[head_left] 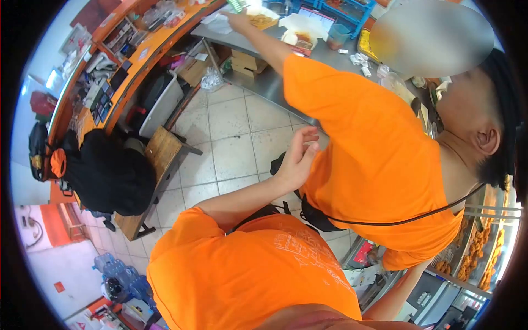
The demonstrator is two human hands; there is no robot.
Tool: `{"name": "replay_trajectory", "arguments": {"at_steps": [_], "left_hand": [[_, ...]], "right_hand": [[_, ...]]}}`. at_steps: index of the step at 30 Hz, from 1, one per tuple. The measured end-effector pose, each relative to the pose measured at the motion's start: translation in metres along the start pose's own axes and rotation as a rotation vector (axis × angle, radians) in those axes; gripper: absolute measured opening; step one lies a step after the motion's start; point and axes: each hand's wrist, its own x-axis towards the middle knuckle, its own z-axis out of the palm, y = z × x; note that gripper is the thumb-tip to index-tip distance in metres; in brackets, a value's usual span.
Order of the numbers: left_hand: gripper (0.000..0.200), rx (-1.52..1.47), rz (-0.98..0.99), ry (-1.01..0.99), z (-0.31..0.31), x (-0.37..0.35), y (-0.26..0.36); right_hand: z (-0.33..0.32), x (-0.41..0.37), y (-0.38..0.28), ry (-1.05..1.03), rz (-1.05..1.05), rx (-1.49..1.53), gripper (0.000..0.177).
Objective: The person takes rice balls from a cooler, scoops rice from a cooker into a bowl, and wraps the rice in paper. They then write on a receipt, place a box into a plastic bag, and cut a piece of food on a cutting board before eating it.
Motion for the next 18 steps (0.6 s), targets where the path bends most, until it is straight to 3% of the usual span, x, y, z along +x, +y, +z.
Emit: {"name": "replay_trajectory", "arguments": {"at_steps": [2, 3, 5, 6, 7, 8, 10, 11, 12, 14, 15, 16, 17, 18], "left_hand": [[0.04, -0.101, 0.018, 0.05, 0.022, 0.005, -0.002], [0.041, 0.112, 0.174, 0.127, 0.032, 0.01, -0.023], [0.054, -0.107, -0.087, 0.254, 0.031, -0.005, -0.064], [0.056, 0.604, 0.284, 0.15, 0.025, 0.007, -0.054], [0.056, 0.562, 0.29, 0.064, 0.051, 0.018, -0.037], [0.054, 0.244, 0.194, 0.215, 0.08, 0.02, -0.011], [0.052, -0.356, -0.025, 0.559, 0.108, 0.019, 0.028], [0.041, -0.057, 0.079, 0.668, 0.076, 0.019, 0.005], [0.045, 0.088, 0.058, 0.765, 0.113, 0.023, 0.044], [0.028, 0.236, 0.144, 0.84, 0.122, 0.024, 0.099], [0.026, 0.363, 0.514, 0.867, 0.143, 0.016, 0.114], [0.026, 0.561, 0.672, 0.964, 0.167, 0.009, 0.141], [0.025, 0.447, 1.003, 0.788, 0.169, 0.005, 0.159], [0.024, 0.49, 1.303, 0.433, 0.195, 0.003, 0.185]], "right_hand": [[-0.007, 0.018, 0.006, -0.015, 0.028, 0.035, 0.047], [-0.001, 0.03, 0.01, -0.035, 0.061, 0.073, 0.047], [-0.003, 0.028, 0.019, 0.004, 0.123, 0.132, 0.047], [-0.001, 0.023, 0.024, 0.031, 0.169, 0.175, 0.047], [0.008, 0.016, 0.025, 0.084, 0.211, 0.222, 0.047], [-0.023, 0.034, 0.05, -0.297, 0.158, 0.201, 0.049], [0.035, 0.008, -0.013, -0.326, 0.254, 0.08, 0.048], [0.034, 0.014, -0.003, -0.502, 0.134, 0.214, 0.046], [0.032, 0.024, 0.005, -0.681, 0.003, 0.348, 0.045], [0.038, 0.031, 0.009, -0.69, -0.286, -0.036, 0.043], [0.034, 0.033, 0.001, -0.698, -0.26, -0.027, 0.043], [0.037, 0.037, -0.012, -0.723, -0.343, -0.238, 0.042], [0.042, 0.044, -0.026, -0.746, -0.431, -0.45, 0.041], [0.05, 0.048, -0.038, -0.78, -0.476, -0.476, 0.041]]}}
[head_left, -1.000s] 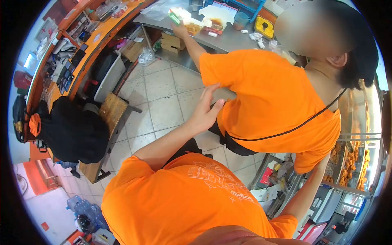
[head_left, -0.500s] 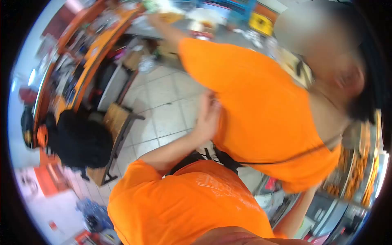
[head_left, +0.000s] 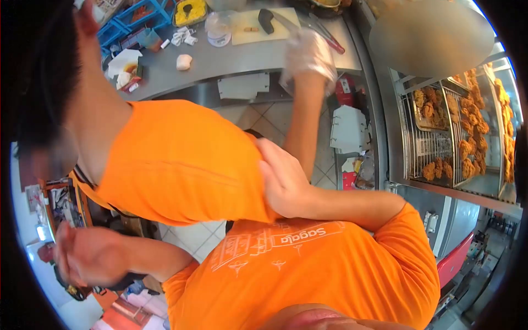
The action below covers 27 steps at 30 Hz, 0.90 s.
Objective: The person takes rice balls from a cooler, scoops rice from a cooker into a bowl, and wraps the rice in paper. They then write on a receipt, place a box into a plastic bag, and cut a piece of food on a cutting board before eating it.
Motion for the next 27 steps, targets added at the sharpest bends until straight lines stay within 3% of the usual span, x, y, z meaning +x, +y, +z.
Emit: {"name": "replay_trajectory", "arguments": {"at_steps": [1, 3, 5, 7, 8, 10, 12, 14, 15, 16, 17, 18, 20, 22, 24, 25, 27], "left_hand": [[0.022, -0.205, 0.15, -0.146, 0.04, 0.015, 0.034], [0.022, -0.24, 0.147, -0.706, 0.097, 0.019, 0.08], [0.018, -0.061, -0.045, -1.142, 0.158, 0.006, 0.087], [0.015, 0.095, -0.205, -1.126, 0.195, -0.038, 0.053], [0.015, 0.108, -0.183, -1.117, 0.201, -0.04, 0.037], [0.016, 0.659, -0.321, -1.524, 0.197, -0.034, 0.003], [0.014, 0.728, -0.448, -1.317, 0.195, -0.029, -0.037], [0.011, 0.842, -0.556, -1.352, 0.199, -0.024, -0.068], [0.012, 0.878, -0.555, -1.358, 0.199, -0.027, -0.086], [0.012, 0.914, -0.543, -1.361, 0.203, -0.031, -0.102], [0.012, 1.017, -0.667, -1.405, 0.214, -0.032, -0.113], [0.012, 1.042, -0.696, -1.443, 0.226, -0.037, -0.128], [0.021, 1.387, -0.759, -1.646, 0.243, -0.047, -0.152], [0.025, 1.508, -0.766, -1.707, 0.248, -0.065, -0.179], [0.021, 1.828, -0.603, -1.581, 0.256, -0.081, -0.194], [0.021, 1.837, -0.611, -1.606, 0.257, -0.088, -0.202], [0.026, 1.855, -0.833, -1.141, 0.259, -0.105, -0.218]], "right_hand": [[-0.002, 0.012, -0.008, -0.028, -0.044, -0.035, 0.041], [0.002, 0.036, -0.024, -0.048, -0.148, -0.025, 0.04], [-0.001, 0.052, -0.024, -0.077, -0.278, -0.018, 0.039], [-0.011, 0.082, -0.016, -0.253, -0.707, 0.149, 0.032], [-0.024, 0.101, -0.009, -0.248, -0.732, 0.149, 0.032], [-0.071, 0.136, 0.017, -0.696, -0.715, 0.549, 0.017], [-0.128, 0.17, 0.078, -0.814, 0.224, 0.932, 0.012], [-0.154, 0.216, 0.162, -0.178, 0.229, 0.748, 0.015], [-0.159, 0.243, 0.211, 0.162, 0.22, 0.303, 0.014], [-0.173, 0.268, 0.258, 0.332, 0.292, -0.171, 0.015], [-0.187, 0.287, 0.321, 0.399, 0.204, -0.459, 0.025], [-0.195, 0.305, 0.35, 0.402, 0.227, -0.57, 0.035], [-0.199, 0.343, 0.374, 0.299, 0.204, -0.735, 0.042], [-0.197, 0.367, 0.388, 0.211, 0.254, -0.703, 0.045], [-0.201, 0.381, 0.398, 0.123, 0.292, -0.677, 0.047], [-0.203, 0.383, 0.401, 0.124, 0.355, -0.608, 0.048], [-0.209, 0.384, 0.405, 0.104, 0.428, -0.533, 0.048]]}}
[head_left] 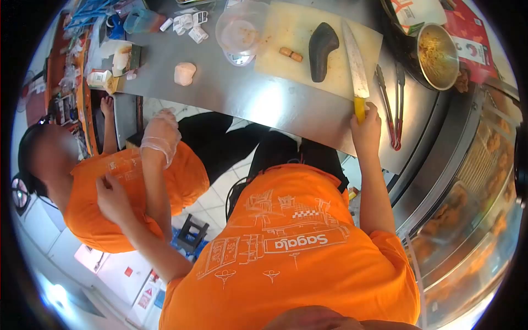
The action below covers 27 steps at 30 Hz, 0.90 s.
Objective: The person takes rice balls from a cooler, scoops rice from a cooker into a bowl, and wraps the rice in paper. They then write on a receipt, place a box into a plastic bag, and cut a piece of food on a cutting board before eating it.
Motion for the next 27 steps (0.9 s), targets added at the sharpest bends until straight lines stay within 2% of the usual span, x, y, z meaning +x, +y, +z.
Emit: {"name": "replay_trajectory", "arguments": {"at_steps": [2, 3, 4, 5, 6, 7, 8, 10, 11, 13, 14, 15, 16, 17, 19, 20, 22, 27], "left_hand": [[0.02, -0.353, 0.157, 0.393, 0.026, -0.002, 0.033], [0.017, -0.575, 0.131, 0.381, 0.023, -0.015, 0.081], [0.014, -0.87, 0.29, 0.193, 0.037, -0.027, 0.104], [0.012, -0.922, 0.396, 0.021, 0.037, -0.043, 0.151], [0.015, -0.914, 0.658, -0.046, 0.024, -0.054, 0.206], [0.019, -0.955, 0.765, -0.194, 0.036, -0.063, 0.24], [0.016, -1.117, 0.855, -0.229, 0.047, -0.069, 0.279], [0.013, -1.069, 0.988, -0.33, 0.06, -0.067, 0.327], [0.013, -1.071, 1.002, -0.348, 0.072, -0.063, 0.333], [0.013, -0.803, 1.106, -0.611, 0.103, -0.061, 0.342], [0.013, -0.808, 1.131, -0.626, 0.118, -0.061, 0.344], [0.02, -0.891, 1.069, -0.611, 0.131, -0.062, 0.341], [0.028, -0.967, 0.999, -0.604, 0.143, -0.064, 0.338], [0.028, -0.966, 1.011, -0.635, 0.148, -0.062, 0.34], [0.045, -0.935, 0.929, -0.698, 0.157, -0.056, 0.348], [0.045, -0.933, 0.927, -0.721, 0.161, -0.053, 0.353], [0.058, -0.947, 0.976, -0.775, 0.166, -0.045, 0.363], [0.053, -1.014, 1.126, -0.703, 0.178, -0.031, 0.373]], "right_hand": [[-0.003, -0.002, 0.008, 0.002, 0.0, -0.113, 0.045], [-0.004, -0.005, 0.011, 0.003, 0.015, -0.114, 0.045], [-0.003, -0.009, 0.015, -0.011, 0.071, -0.098, 0.044], [-0.004, -0.013, 0.016, -0.03, 0.122, -0.085, 0.043], [-0.009, -0.016, 0.016, -0.04, 0.125, -0.096, 0.043], [-0.013, -0.023, 0.015, -0.023, 0.103, -0.073, 0.039], [-0.015, -0.029, 0.011, 0.0, 0.084, -0.045, 0.035], [-0.027, -0.039, -0.007, -0.027, 0.139, 0.041, 0.031], [-0.033, -0.048, -0.017, -0.05, 0.194, 0.13, 0.028], [-0.036, -0.068, -0.034, -0.04, 0.219, 0.14, 0.025], [-0.035, -0.078, -0.04, -0.124, 0.253, 0.152, 0.025], [-0.033, -0.086, -0.044, -0.218, 0.29, 0.161, 0.026], [-0.026, -0.093, -0.046, -0.251, 0.24, 0.146, 0.027], [-0.014, -0.099, -0.053, -0.289, 0.333, 0.235, 0.026], [0.001, -0.106, -0.067, -0.338, 0.36, 0.163, 0.025], [0.01, -0.107, -0.076, -0.348, 0.377, 0.153, 0.025], [0.024, -0.108, -0.092, -0.314, 0.395, 0.188, 0.024], [0.031, -0.1, -0.121, -0.286, 0.382, 0.16, 0.024]]}}
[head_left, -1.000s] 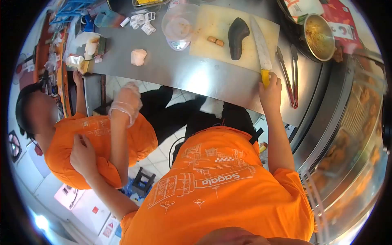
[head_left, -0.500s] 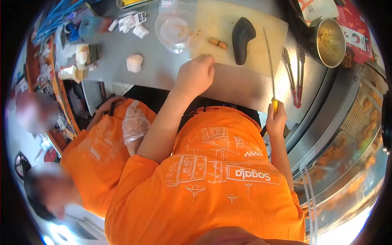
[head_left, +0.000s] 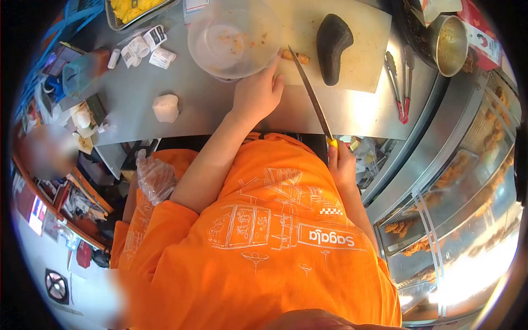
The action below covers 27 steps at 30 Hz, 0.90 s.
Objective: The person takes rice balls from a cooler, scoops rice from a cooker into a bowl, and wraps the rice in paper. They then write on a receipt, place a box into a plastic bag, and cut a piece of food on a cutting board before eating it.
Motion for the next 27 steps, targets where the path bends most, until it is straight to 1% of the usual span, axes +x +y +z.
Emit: {"name": "replay_trajectory", "arguments": {"at_steps": [1, 7, 9, 11, 13, 15, 16, 18, 20, 22, 23, 25, 27], "left_hand": [[0.052, -0.01, 0.059, 0.02, 0.0, 0.001, -0.003], [0.054, -0.05, 0.049, -0.053, -0.01, 0.004, -0.003], [0.055, -0.041, 0.053, -0.061, -0.013, 0.004, -0.004], [0.056, -0.032, 0.056, -0.071, -0.012, 0.005, -0.006], [0.058, -0.026, 0.12, -0.02, -0.01, 0.005, -0.009], [0.059, -0.023, 0.094, -0.056, -0.014, 0.006, -0.006], [0.06, -0.021, 0.071, -0.089, -0.015, 0.007, -0.005], [0.06, -0.028, 0.083, -0.068, -0.013, 0.01, -0.005], [0.061, -0.033, 0.099, -0.045, -0.015, 0.011, -0.004], [0.06, 0.018, 0.118, -0.094, -0.018, 0.01, -0.001], [0.06, 0.017, 0.116, -0.09, -0.016, 0.01, -0.001], [0.061, -0.007, 0.033, -0.115, -0.014, 0.007, -0.002], [0.062, 0.008, 0.052, -0.107, -0.011, 0.005, -0.002]], "right_hand": [[0.001, 0.0, -0.002, 0.001, 0.022, -0.024, 0.023], [0.005, -0.002, -0.008, 0.052, 0.046, -0.086, 0.023], [0.006, 0.0, -0.007, 0.08, -0.005, -0.179, 0.024], [0.007, 0.002, -0.005, 0.067, 0.0, -0.219, 0.024], [0.012, 0.007, -0.005, 0.051, 0.005, -0.252, 0.024], [0.017, 0.015, -0.007, 0.017, 0.065, -0.307, 0.025], [0.018, 0.018, -0.01, 0.017, 0.068, -0.308, 0.025], [0.017, 0.025, -0.022, 0.035, 0.036, -0.355, 0.024], [0.019, 0.007, 0.001, 0.038, 0.023, -0.359, 0.025], [0.017, 0.008, 0.009, 0.044, -0.003, -0.365, 0.025], [0.015, 0.009, 0.006, 0.032, 0.025, -0.371, 0.024], [0.014, 0.009, 0.0, 0.018, 0.061, -0.372, 0.023], [0.013, 0.021, -0.014, 0.034, 0.009, -0.393, 0.03]]}}
